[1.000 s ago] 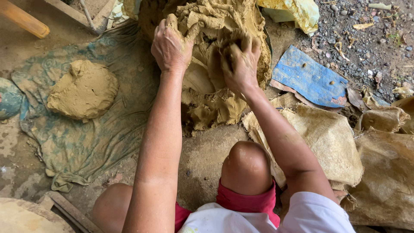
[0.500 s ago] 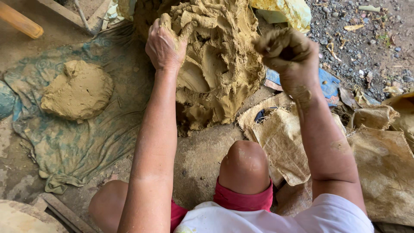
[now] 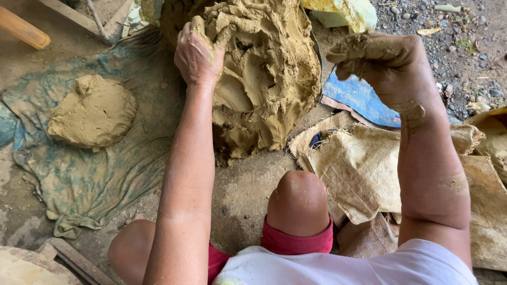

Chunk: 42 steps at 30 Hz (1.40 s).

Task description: The person kneads a large mound of wet clay by hand, repeatedly folding, pressing, and pulling sections of the mass on the floor.

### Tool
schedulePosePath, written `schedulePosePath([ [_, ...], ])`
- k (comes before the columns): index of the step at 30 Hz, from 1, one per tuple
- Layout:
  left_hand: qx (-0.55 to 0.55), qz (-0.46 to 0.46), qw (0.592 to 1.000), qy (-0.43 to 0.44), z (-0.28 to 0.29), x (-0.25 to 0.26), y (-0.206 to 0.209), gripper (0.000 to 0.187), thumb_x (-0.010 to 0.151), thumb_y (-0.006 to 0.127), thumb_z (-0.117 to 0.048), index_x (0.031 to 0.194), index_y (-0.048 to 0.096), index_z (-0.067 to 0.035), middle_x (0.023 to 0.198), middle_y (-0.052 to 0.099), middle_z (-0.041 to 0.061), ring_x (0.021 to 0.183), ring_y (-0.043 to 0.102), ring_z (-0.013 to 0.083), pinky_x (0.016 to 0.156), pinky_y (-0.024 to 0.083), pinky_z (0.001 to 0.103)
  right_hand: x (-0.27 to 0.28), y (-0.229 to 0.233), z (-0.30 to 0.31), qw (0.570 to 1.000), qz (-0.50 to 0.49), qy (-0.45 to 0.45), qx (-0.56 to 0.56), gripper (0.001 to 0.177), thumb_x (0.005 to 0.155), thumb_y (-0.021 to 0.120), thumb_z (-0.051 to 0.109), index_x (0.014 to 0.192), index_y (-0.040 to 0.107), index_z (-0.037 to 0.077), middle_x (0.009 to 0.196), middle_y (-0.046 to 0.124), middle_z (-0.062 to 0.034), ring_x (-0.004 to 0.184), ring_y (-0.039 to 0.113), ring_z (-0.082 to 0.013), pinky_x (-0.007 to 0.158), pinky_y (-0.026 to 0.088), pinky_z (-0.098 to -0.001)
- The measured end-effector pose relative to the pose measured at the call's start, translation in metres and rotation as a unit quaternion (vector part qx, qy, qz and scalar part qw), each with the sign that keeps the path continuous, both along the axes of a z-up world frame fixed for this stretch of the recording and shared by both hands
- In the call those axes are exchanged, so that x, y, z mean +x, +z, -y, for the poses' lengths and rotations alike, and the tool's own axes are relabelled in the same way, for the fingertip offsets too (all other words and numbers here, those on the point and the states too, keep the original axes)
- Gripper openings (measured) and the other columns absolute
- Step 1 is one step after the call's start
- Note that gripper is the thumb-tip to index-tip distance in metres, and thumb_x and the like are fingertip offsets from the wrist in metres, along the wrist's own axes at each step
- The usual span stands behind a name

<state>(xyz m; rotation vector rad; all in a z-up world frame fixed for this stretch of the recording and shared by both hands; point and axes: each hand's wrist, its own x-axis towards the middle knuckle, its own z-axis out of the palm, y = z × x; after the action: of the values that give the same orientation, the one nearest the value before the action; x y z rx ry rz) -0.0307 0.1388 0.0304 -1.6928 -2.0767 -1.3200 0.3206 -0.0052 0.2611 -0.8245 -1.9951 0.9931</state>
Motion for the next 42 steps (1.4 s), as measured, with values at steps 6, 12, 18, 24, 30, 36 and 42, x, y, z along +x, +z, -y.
schedulePosePath([
  [6,-0.025,0.021,0.999,-0.004,-0.005,-0.004,-0.012,0.062,0.069,0.099,-0.038,0.105,0.063,-0.002,0.118,0.066,0.020,0.105,0.066,0.0336,0.093,0.057,0.045,0.012,-0.001,0.004,0.998,-0.025,-0.027,-0.054,0.010,0.104,0.069,-0.003,0.113,0.074,-0.002,0.092,0.073,-0.0141,0.082,0.070,-0.0174,0.077,0.059,-0.0289],
  [12,0.015,0.019,1.000,-0.015,-0.005,0.000,-0.008,0.066,0.067,0.100,-0.036,0.109,0.064,0.000,0.111,0.068,0.020,0.104,0.066,0.0342,0.093,0.057,0.046,0.070,0.010,-0.010,0.993,-0.014,0.115,0.020,0.015,0.104,0.064,0.004,0.117,0.071,0.004,0.103,0.070,-0.0183,0.093,0.071,-0.0237,0.082,0.064,-0.0331],
  [18,0.000,0.045,0.999,-0.019,-0.001,0.000,-0.005,0.065,0.070,0.099,-0.042,0.105,0.063,0.000,0.110,0.068,0.019,0.101,0.067,0.0325,0.092,0.057,0.044,0.186,-0.086,-0.077,0.954,0.029,-0.258,-0.146,0.019,0.112,0.057,0.008,0.131,0.060,0.005,0.140,0.048,-0.0295,0.118,0.053,-0.0335,0.100,0.048,-0.0579],
  [24,-0.007,0.018,0.999,-0.030,0.022,0.004,0.022,0.068,0.077,0.097,-0.044,0.112,0.063,0.003,0.109,0.068,0.024,0.100,0.067,0.0359,0.086,0.057,0.047,0.130,-0.140,-0.114,0.862,0.330,-0.380,-0.060,0.022,0.105,0.064,0.017,0.125,0.074,0.012,0.159,0.042,-0.0205,0.125,0.054,-0.0304,0.099,0.051,-0.0421],
  [30,-0.014,0.038,0.999,-0.015,0.002,-0.001,0.001,0.060,0.073,0.096,-0.027,0.113,0.063,0.004,0.110,0.069,0.020,0.099,0.068,0.0307,0.090,0.058,0.042,-0.008,-0.090,-0.092,0.951,-0.123,-0.224,-0.174,0.022,0.100,0.065,0.003,0.122,0.063,0.002,0.096,0.066,-0.0125,0.076,0.060,-0.0114,0.066,0.058,-0.0201],
  [36,0.000,0.033,0.999,-0.002,-0.007,-0.004,-0.012,0.045,0.066,0.091,-0.012,0.100,0.065,0.001,0.109,0.069,0.018,0.098,0.068,0.0287,0.092,0.059,0.040,-0.072,-0.043,-0.061,0.991,-0.027,-0.109,-0.070,0.012,0.106,0.064,0.010,0.117,0.064,0.005,0.089,0.069,-0.0075,0.076,0.069,-0.0116,0.073,0.066,-0.0235],
  [42,0.014,0.017,1.000,-0.016,-0.003,-0.003,-0.011,0.041,0.073,0.089,-0.011,0.104,0.065,0.000,0.106,0.070,0.019,0.097,0.069,0.0300,0.089,0.060,0.041,-0.074,-0.017,-0.047,0.998,0.009,-0.038,-0.045,0.014,0.098,0.065,-0.001,0.108,0.073,0.007,0.104,0.078,-0.0054,0.099,0.078,-0.0122,0.092,0.062,-0.0299],
])
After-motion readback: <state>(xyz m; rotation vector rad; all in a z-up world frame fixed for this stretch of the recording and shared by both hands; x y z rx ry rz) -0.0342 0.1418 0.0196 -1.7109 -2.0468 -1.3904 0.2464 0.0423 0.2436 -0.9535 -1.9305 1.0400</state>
